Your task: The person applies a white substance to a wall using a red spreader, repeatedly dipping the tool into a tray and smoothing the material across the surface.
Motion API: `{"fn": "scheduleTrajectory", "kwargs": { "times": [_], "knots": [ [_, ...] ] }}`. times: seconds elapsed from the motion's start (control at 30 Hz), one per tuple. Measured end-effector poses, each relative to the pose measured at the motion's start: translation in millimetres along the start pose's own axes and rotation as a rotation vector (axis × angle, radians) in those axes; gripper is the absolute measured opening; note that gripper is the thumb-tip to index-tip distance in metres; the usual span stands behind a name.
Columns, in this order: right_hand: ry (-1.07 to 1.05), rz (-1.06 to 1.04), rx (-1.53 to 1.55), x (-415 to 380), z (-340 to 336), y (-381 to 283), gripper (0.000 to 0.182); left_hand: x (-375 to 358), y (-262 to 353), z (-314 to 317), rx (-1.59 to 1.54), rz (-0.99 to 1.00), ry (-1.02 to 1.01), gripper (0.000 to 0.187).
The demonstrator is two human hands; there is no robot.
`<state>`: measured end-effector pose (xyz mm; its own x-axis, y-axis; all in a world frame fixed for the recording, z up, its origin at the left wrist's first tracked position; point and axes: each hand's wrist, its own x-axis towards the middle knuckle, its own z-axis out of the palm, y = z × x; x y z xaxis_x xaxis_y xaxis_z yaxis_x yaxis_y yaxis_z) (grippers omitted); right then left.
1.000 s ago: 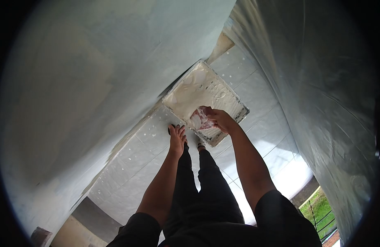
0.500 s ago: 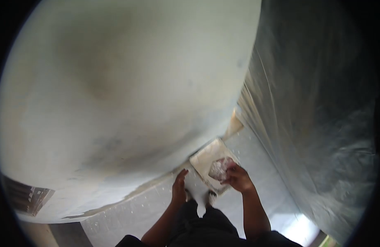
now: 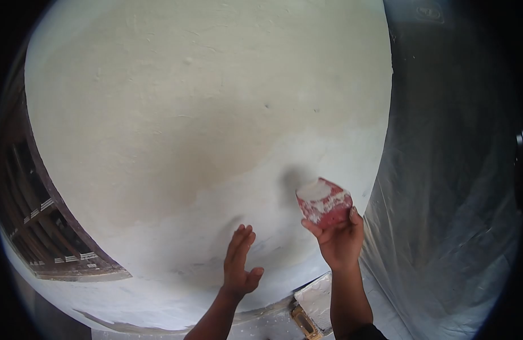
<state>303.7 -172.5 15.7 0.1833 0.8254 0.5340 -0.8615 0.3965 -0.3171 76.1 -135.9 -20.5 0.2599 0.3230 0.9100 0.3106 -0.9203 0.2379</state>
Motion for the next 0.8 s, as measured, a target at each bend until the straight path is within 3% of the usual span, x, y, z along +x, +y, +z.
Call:
{"fn": "scheduleTrajectory", "kwargs": {
  "times": [0.1,0.2,0.23,0.3,0.43,0.63,0.8],
  "knots": [
    [-0.118,-0.174,-0.051,37,43,24,0.051,39,-13,-22,0.028,0.126,0.043,0.068],
    [-0.156,-0.439,-0.296,78,60,43,0.049,71,-25,-24,0.103,0.202,0.050,0.064],
    [-0.150,-0.430,-0.300,94,63,48,0.049,79,-35,-21,0.145,0.208,0.043,0.062],
    [-0.230,-0.738,-0.984,115,69,51,0.049,83,-49,-15,0.162,0.223,0.052,0.059],
    [-0.312,-1.104,-1.524,154,57,50,0.059,81,-65,0,0.242,0.301,0.079,0.052],
    [-0.456,-1.162,-1.669,199,32,57,0.066,83,-88,24,0.441,0.354,0.114,0.046],
    [-0.480,-1.132,-1.781,183,0,66,0.066,74,-95,30,0.563,0.367,0.173,0.041]
  ]
}}
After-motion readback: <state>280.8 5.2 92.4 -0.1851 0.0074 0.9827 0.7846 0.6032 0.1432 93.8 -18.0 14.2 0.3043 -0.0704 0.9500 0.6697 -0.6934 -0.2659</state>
